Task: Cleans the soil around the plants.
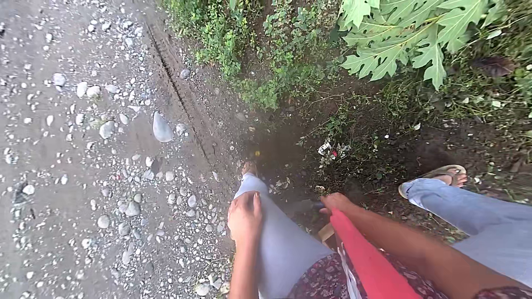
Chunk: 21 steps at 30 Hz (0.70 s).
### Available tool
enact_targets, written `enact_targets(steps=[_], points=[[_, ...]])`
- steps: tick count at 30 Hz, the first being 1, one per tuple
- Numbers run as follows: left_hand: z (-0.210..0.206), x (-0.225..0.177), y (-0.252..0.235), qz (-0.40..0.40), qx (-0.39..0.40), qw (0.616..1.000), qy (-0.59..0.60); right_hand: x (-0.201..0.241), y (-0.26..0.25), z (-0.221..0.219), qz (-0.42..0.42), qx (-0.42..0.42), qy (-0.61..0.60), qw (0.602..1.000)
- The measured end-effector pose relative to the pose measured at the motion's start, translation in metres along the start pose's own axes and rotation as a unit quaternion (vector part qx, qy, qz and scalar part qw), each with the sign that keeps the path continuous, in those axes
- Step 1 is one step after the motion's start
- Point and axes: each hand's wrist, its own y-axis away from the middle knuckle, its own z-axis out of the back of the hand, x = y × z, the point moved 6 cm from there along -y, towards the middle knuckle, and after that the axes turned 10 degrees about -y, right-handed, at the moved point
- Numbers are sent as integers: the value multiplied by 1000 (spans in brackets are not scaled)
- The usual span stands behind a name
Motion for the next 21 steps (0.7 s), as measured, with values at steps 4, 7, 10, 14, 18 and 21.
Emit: enact_targets(steps=[4, 7, 10, 14, 18, 21], points=[[1, 6, 2, -15, -17, 1000, 13, -92, 24, 69, -92, -132, -60, 985], [3, 8, 3, -14, -29, 999, 24, -215, 91, 130, -206, -290, -100, 929], [5, 10, 4, -3, -24, 1000, 19, -271, 165, 176, -314, -365, -133, 866], [6, 11, 5, 4, -11, 1000, 12, -255, 205, 172, -321, -458, -256, 789], [3, 16, 7, 15, 5, 1000, 5, -191, 162, 125, -207, -413, -280, 842], [1, 21, 6, 32, 34, 999, -6, -119, 103, 82, -118, -256, -237, 930]])
